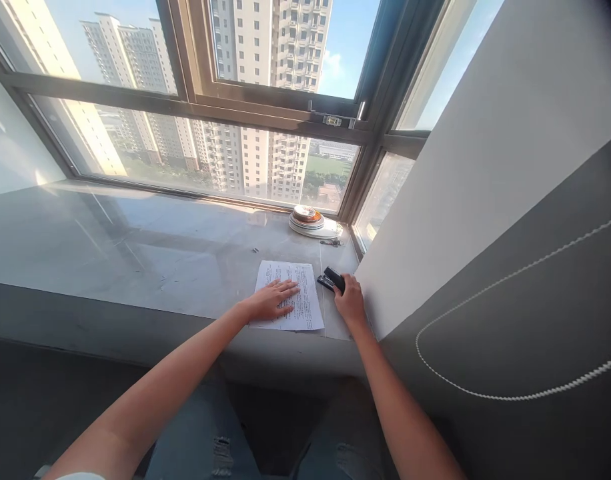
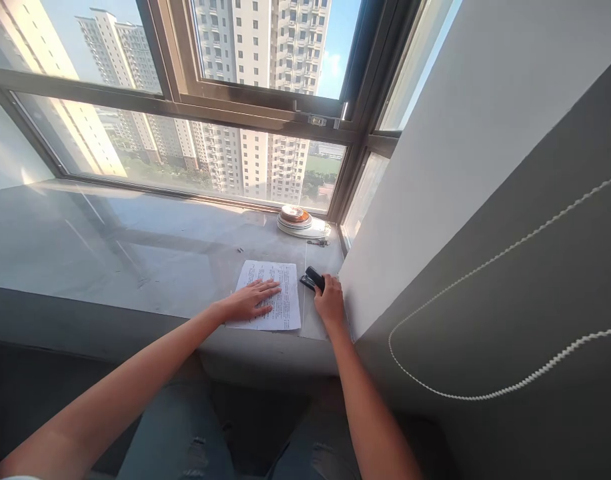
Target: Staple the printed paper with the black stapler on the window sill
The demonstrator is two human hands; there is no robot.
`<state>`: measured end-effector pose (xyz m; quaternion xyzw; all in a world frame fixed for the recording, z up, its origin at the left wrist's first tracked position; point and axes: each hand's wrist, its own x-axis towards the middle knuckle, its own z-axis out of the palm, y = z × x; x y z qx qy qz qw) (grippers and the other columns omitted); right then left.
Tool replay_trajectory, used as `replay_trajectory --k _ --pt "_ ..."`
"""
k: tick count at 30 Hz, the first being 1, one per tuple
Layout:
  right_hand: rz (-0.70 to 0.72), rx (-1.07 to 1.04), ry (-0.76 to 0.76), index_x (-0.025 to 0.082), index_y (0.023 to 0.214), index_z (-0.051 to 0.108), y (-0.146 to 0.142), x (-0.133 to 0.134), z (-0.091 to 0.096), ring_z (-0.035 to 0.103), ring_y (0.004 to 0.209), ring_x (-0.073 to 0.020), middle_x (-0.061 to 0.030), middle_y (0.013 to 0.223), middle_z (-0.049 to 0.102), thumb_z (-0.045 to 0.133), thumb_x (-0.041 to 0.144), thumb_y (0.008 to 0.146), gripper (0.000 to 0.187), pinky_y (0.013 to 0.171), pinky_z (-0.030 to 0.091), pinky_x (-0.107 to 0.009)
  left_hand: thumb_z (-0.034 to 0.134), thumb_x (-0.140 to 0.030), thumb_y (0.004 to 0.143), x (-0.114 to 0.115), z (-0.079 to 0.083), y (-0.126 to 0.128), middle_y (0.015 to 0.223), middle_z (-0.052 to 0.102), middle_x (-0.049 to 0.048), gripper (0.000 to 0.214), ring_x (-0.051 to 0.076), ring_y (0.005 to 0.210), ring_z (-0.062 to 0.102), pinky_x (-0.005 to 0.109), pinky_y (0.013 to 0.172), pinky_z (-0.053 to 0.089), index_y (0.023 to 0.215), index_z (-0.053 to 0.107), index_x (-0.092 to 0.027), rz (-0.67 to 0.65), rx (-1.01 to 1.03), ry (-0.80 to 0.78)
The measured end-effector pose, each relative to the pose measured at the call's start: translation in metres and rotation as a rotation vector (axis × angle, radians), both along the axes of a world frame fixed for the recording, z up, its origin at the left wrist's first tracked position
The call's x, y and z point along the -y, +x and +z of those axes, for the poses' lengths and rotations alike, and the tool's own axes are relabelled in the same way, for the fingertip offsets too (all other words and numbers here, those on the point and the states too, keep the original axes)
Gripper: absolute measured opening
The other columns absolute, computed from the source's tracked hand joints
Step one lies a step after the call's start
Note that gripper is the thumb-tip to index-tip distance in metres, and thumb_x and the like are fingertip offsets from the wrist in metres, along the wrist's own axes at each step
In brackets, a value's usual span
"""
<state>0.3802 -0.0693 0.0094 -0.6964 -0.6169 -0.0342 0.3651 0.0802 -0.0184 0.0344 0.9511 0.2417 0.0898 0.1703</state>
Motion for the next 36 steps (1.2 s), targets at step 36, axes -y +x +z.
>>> replay_trajectory --k 36 --pt "0.38 -0.218 -0.132 0.03 0.122 0.068 -0.114 0.032 0.028 0.07 0.096 -0.0238 -0.0022 0.107 0.076 0.069 0.037 0.085 0.038 0.083 0.05 -0.031 0.047 -0.008 0.092 0.009 -0.025 -0.029 0.136 0.06 0.0157 0.039 0.03 0.13 0.053 0.047 0.113 0.043 0.123 0.068 -0.018 0.576 0.181 0.142"
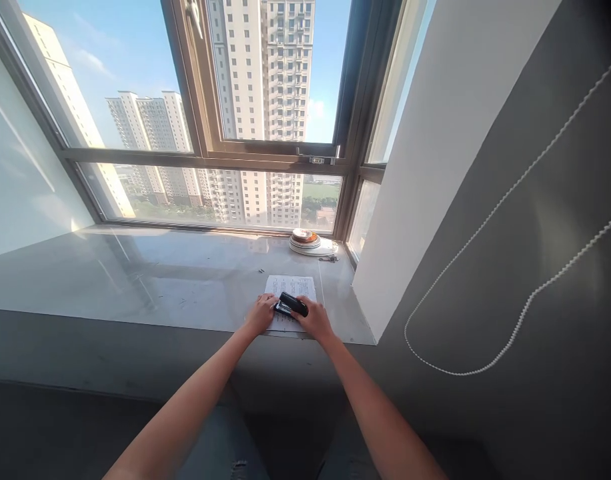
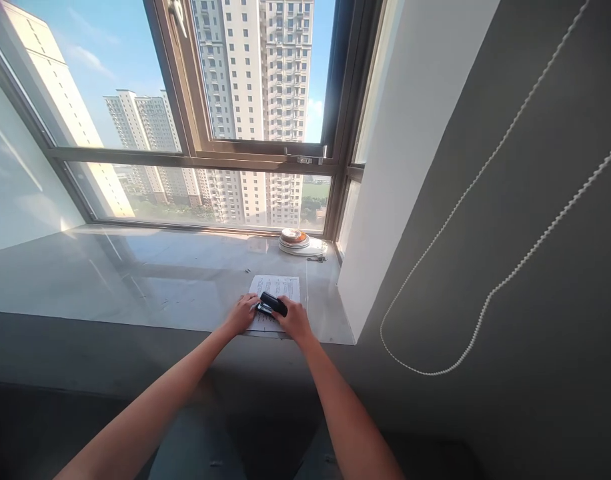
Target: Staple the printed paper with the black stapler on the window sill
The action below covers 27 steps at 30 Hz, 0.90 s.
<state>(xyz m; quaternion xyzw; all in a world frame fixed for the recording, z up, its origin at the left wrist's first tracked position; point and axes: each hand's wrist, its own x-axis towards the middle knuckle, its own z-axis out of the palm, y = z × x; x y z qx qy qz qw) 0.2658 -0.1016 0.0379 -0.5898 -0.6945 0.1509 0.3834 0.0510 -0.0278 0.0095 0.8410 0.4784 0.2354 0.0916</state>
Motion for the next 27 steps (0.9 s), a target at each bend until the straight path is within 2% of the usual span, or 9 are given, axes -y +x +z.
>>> replay_trajectory --k 3,5,8,11,16,21,24,27 --pt "0.039 0.022 -0.04 0.03 0.123 0.069 0.006 0.002 0.002 0.07 0.094 -0.025 -0.0031 0.105 0.077 0.073 0.038 0.082 0.041 0.083 0.051 -0.032 0.042 -0.004 0.092 0.001 0.0 0.0 0.139 0.059 0.0169 0.043 0.029 0.135 0.051 0.047 0.115 0.042 0.125 0.067 -0.015 -0.021 -0.001 0.001" --pt "0.117 -0.068 -0.027 0.028 0.124 0.069 0.012 0.001 0.001 0.07 0.098 -0.0254 -0.0039 0.11 0.076 0.071 0.043 0.084 0.043 0.088 0.052 -0.034 0.04 -0.001 0.091 0.005 0.001 0.002 0.142 0.057 0.0173 0.046 0.029 0.138 0.049 0.047 0.116 0.041 0.127 0.065 -0.014 -0.029 0.003 0.029" --pt "0.204 -0.298 -0.029 0.024 0.125 0.069 0.019 -0.004 -0.005 0.068 0.109 -0.0252 -0.0069 0.118 0.074 0.051 0.05 0.095 0.044 0.094 0.052 -0.037 0.038 0.0 0.091 0.012 0.002 0.004 0.148 0.053 0.0154 0.052 0.027 0.137 0.052 0.045 0.114 0.045 0.136 0.057 -0.017 -0.089 0.057 0.031" --pt "0.137 -0.363 -0.081 0.021 0.121 0.068 0.021 -0.01 -0.012 0.069 0.106 -0.0242 -0.0096 0.115 0.074 0.033 0.041 0.1 0.046 0.093 0.051 -0.037 0.035 -0.003 0.093 0.013 0.0 0.004 0.141 0.059 0.0153 0.052 0.024 0.127 0.061 0.041 0.107 0.051 0.14 0.05 -0.018 -0.124 0.154 -0.062" --pt "0.033 -0.217 -0.057 0.022 0.115 0.064 0.018 -0.016 -0.019 0.069 0.096 -0.0225 -0.0079 0.107 0.075 0.028 0.027 0.095 0.042 0.087 0.049 -0.033 0.04 -0.012 0.091 0.0 -0.002 -0.002 0.122 0.071 0.0112 0.037 0.021 0.12 0.065 0.039 0.108 0.05 0.123 0.059 -0.019 -0.131 0.356 -0.18" --pt "0.014 -0.229 -0.022 0.024 0.109 0.063 0.02 -0.015 -0.02 0.069 0.087 -0.0223 -0.0068 0.102 0.075 0.028 0.036 0.098 0.038 0.08 0.048 -0.031 0.042 -0.029 0.093 -0.011 0.002 -0.005 0.114 0.073 0.0111 0.029 0.021 0.108 0.071 0.038 0.098 0.057 0.109 0.065 -0.018 -0.086 0.536 -0.322" --pt "0.016 -0.238 -0.012 0.025 0.108 0.061 0.021 -0.016 -0.021 0.068 0.085 -0.0231 -0.0064 0.097 0.074 0.028 0.038 0.097 0.037 0.081 0.048 -0.032 0.039 -0.037 0.097 -0.012 0.003 -0.005 0.111 0.073 0.0125 0.034 0.022 0.107 0.072 0.039 0.096 0.058 0.106 0.066 -0.018 -0.079 0.53 -0.318" --pt "0.016 -0.246 -0.003 0.024 0.109 0.06 0.021 -0.018 -0.022 0.068 0.083 -0.0238 -0.0053 0.09 0.073 0.028 0.037 0.096 0.037 0.08 0.047 -0.032 0.035 -0.039 0.099 -0.013 0.002 -0.004 0.11 0.073 0.013 0.039 0.023 0.107 0.071 0.04 0.096 0.058 0.108 0.067 -0.018 -0.093 0.511 -0.31"
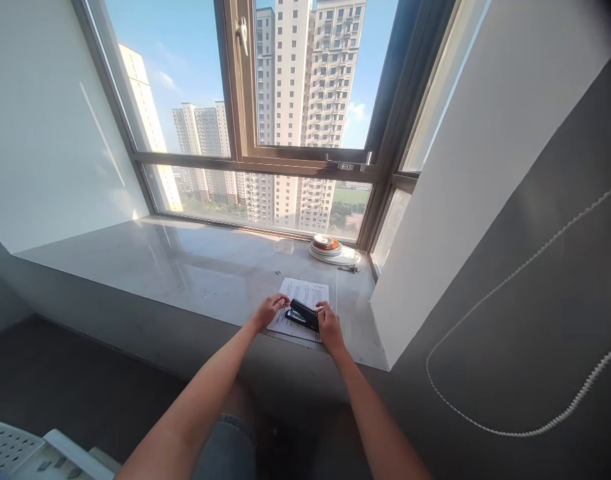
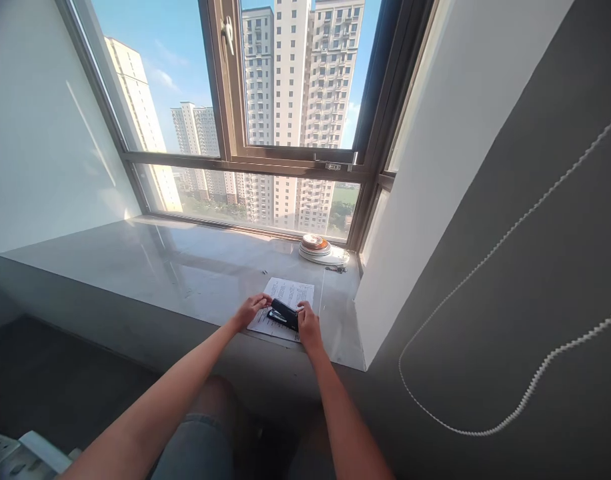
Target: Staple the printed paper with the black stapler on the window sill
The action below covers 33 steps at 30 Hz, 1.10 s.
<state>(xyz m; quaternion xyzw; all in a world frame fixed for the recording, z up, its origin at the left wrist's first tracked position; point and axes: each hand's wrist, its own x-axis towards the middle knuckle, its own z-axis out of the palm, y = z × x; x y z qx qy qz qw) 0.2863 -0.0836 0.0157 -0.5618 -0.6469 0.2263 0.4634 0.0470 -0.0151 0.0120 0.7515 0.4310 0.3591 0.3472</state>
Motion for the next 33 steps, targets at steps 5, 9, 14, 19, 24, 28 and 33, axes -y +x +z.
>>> replay_trajectory --k 5,9,14,19,24,28,33 --pt "0.005 0.032 -0.006 0.024 0.11 0.061 -0.001 -0.001 -0.003 0.066 0.076 -0.0227 -0.0047 0.084 0.071 0.025 0.038 0.097 0.041 0.076 0.047 -0.031 0.039 -0.042 0.097 0.0 -0.002 -0.001 0.112 0.073 0.0144 0.04 0.025 0.108 0.07 0.044 0.1 0.056 0.109 0.067 -0.016 -0.013 0.125 -0.089" --pt "-0.005 0.036 -0.004 0.019 0.113 0.061 0.001 -0.002 -0.005 0.067 0.081 -0.0233 -0.0086 0.091 0.072 0.026 0.043 0.097 0.045 0.077 0.047 -0.031 0.046 -0.052 0.094 -0.001 -0.005 0.0 0.109 0.073 0.0162 0.044 0.028 0.105 0.071 0.046 0.097 0.055 0.101 0.068 -0.015 0.026 0.305 -0.181" --pt "-0.004 0.041 -0.013 0.019 0.112 0.062 0.002 -0.004 -0.005 0.064 0.076 -0.0231 -0.0083 0.089 0.072 0.029 0.046 0.097 0.046 0.076 0.048 -0.033 0.047 -0.049 0.094 -0.01 -0.014 0.001 0.102 0.073 0.0144 0.035 0.026 0.096 0.073 0.042 0.095 0.053 0.092 0.066 -0.019 0.047 0.298 -0.111" --pt "0.105 0.039 -0.055 0.022 0.115 0.066 -0.001 -0.001 0.001 0.067 0.089 -0.0248 -0.0077 0.098 0.073 0.034 0.058 0.099 0.05 0.083 0.05 -0.036 0.047 -0.038 0.094 -0.011 -0.016 0.0 0.103 0.074 0.0127 0.027 0.025 0.097 0.073 0.039 0.092 0.053 0.096 0.066 -0.019 0.021 0.235 -0.052" --pt "0.174 0.15 -0.058 0.021 0.124 0.066 -0.002 0.002 0.002 0.065 0.1 -0.0257 -0.0085 0.112 0.072 0.065 0.056 0.086 0.051 0.089 0.049 -0.036 0.057 -0.034 0.089 -0.007 -0.012 -0.001 0.102 0.076 0.0093 0.022 0.024 0.097 0.071 0.037 0.09 0.053 0.1 0.068 -0.018 0.029 0.129 0.046" --pt "0.169 0.181 -0.036 0.02 0.12 0.068 -0.002 0.003 0.0 0.065 0.094 -0.0249 -0.0075 0.105 0.072 0.066 0.052 0.085 0.047 0.085 0.049 -0.034 0.061 -0.033 0.086 -0.004 -0.011 -0.002 0.103 0.076 0.0094 0.024 0.024 0.097 0.071 0.036 0.089 0.053 0.101 0.069 -0.017 0.033 0.103 0.082" --pt "0.162 0.204 -0.023 0.02 0.117 0.069 -0.002 0.005 0.002 0.064 0.092 -0.0243 -0.0074 0.102 0.072 0.066 0.049 0.086 0.043 0.083 0.048 -0.034 0.054 -0.025 0.086 -0.007 -0.014 -0.004 0.1 0.076 0.0083 0.022 0.023 0.099 0.071 0.036 0.091 0.053 0.101 0.069 -0.017 0.028 0.131 0.063"
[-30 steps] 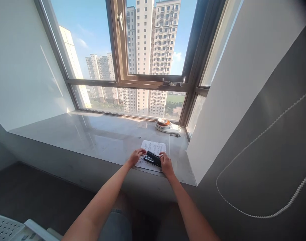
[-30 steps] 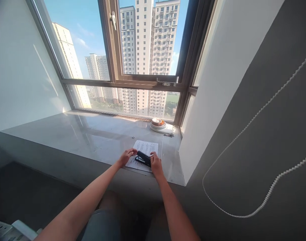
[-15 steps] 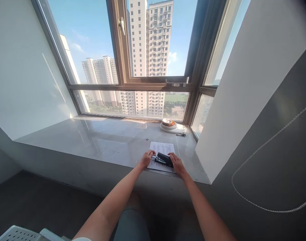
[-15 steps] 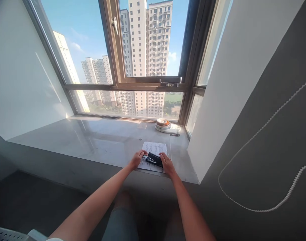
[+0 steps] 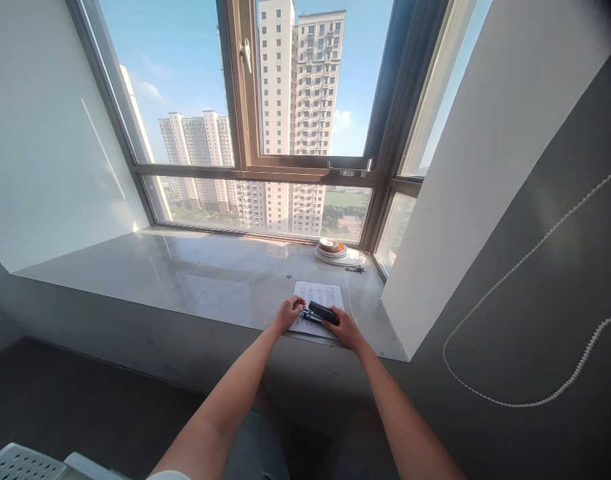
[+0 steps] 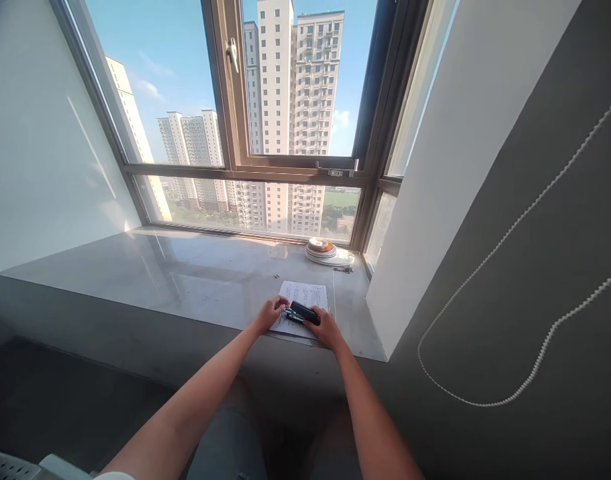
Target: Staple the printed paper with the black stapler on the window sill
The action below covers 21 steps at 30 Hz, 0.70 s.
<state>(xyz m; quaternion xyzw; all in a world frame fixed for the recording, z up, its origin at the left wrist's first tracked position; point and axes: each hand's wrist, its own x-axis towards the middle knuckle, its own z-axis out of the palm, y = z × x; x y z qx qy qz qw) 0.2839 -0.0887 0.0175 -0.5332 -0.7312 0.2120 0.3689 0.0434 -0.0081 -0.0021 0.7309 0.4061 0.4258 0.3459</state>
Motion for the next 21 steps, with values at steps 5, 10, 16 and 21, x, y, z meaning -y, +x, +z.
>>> replay_trajectory --k 5,10,16,21 --pt "0.003 0.004 0.018 0.02 0.115 0.07 0.0 0.001 0.002 0.065 0.091 -0.0242 -0.0071 0.101 0.072 0.065 0.048 0.086 0.041 0.08 0.047 -0.032 0.049 -0.024 0.087 -0.003 -0.005 -0.002 0.1 0.075 0.0089 0.024 0.022 0.098 0.071 0.036 0.091 0.053 0.1 0.068 -0.017 -0.01 0.034 0.003" --pt "0.002 0.019 0.015 0.021 0.116 0.069 0.0 0.0 0.0 0.063 0.09 -0.0241 -0.0069 0.1 0.071 0.063 0.049 0.087 0.041 0.08 0.049 -0.033 0.053 -0.029 0.089 -0.002 -0.002 -0.001 0.098 0.074 0.0092 0.019 0.022 0.097 0.072 0.036 0.09 0.055 0.096 0.067 -0.018 0.019 0.098 -0.057" --pt "-0.056 0.0 0.155 0.02 0.119 0.068 -0.001 0.004 -0.003 0.065 0.092 -0.0234 -0.0097 0.105 0.068 0.06 0.041 0.092 0.036 0.086 0.052 -0.035 0.06 -0.04 0.091 0.001 0.005 0.003 0.111 0.071 0.0145 0.026 0.024 0.1 0.071 0.036 0.079 0.061 0.102 0.064 -0.016 0.058 0.294 -0.245" --pt "-0.219 0.048 0.319 0.02 0.126 0.064 -0.024 0.009 0.005 0.065 0.106 -0.0298 -0.0138 0.115 0.07 0.053 0.029 0.096 0.033 0.088 0.055 -0.042 0.054 -0.046 0.096 -0.001 0.006 0.004 0.1 0.072 0.015 0.033 0.021 0.084 0.073 0.033 0.07 0.061 0.104 0.061 -0.015 0.1 0.366 -0.342"
